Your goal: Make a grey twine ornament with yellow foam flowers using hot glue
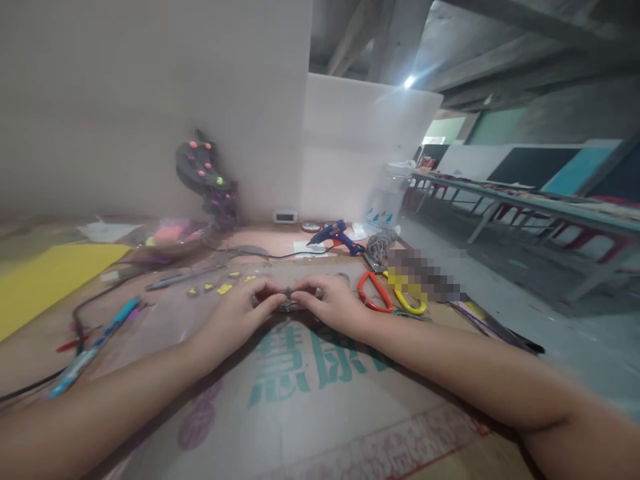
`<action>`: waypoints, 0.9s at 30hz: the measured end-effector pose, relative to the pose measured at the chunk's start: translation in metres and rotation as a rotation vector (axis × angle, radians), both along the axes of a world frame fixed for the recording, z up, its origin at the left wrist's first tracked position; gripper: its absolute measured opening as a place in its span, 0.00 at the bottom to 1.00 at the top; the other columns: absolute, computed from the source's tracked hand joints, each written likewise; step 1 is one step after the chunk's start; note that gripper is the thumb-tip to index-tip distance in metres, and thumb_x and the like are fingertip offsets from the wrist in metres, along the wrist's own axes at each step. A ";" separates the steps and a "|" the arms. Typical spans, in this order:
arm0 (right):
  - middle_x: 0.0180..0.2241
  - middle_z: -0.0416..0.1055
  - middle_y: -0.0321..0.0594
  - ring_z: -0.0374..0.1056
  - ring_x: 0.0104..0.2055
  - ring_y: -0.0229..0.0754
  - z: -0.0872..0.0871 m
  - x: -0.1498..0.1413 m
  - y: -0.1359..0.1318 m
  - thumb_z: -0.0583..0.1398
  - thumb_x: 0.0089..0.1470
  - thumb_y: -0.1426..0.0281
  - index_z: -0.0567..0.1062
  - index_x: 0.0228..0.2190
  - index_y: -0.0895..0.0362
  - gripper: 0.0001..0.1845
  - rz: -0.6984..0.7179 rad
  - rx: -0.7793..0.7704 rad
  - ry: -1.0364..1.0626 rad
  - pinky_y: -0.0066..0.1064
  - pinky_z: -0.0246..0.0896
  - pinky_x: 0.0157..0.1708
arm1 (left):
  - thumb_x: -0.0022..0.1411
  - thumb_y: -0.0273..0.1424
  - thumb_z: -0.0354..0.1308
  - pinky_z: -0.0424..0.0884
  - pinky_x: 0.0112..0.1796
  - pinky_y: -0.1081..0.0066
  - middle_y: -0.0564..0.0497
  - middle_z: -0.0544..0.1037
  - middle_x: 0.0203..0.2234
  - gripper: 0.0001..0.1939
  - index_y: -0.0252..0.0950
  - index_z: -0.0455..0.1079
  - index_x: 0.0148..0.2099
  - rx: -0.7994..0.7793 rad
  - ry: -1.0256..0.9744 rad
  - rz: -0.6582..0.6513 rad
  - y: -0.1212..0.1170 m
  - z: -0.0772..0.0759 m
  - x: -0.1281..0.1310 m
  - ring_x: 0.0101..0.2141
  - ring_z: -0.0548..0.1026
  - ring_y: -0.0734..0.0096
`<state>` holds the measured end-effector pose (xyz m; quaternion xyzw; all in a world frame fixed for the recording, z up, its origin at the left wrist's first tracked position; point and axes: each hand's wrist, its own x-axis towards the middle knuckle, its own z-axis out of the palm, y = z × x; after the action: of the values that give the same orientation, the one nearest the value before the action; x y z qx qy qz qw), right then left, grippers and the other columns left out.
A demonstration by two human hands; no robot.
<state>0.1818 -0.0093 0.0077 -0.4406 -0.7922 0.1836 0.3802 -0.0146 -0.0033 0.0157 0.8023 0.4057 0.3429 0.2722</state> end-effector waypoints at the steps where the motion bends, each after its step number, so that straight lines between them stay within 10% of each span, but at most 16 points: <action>1: 0.30 0.78 0.37 0.71 0.31 0.36 0.000 0.000 0.000 0.59 0.56 0.68 0.79 0.34 0.58 0.09 0.000 0.008 -0.004 0.26 0.62 0.32 | 0.62 0.39 0.52 0.69 0.34 0.71 0.53 0.78 0.28 0.12 0.38 0.73 0.35 0.000 0.002 -0.001 0.000 -0.001 0.000 0.31 0.74 0.66; 27: 0.30 0.75 0.38 0.69 0.32 0.37 -0.001 -0.001 -0.001 0.58 0.56 0.69 0.76 0.32 0.59 0.08 0.037 0.046 -0.091 0.26 0.61 0.33 | 0.63 0.40 0.52 0.68 0.34 0.72 0.53 0.77 0.29 0.13 0.37 0.71 0.35 -0.022 0.031 -0.057 0.001 -0.004 0.000 0.32 0.74 0.67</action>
<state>0.1812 -0.0102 0.0067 -0.4250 -0.8206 0.1523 0.3504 -0.0147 -0.0020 0.0116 0.8158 0.3907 0.3180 0.2842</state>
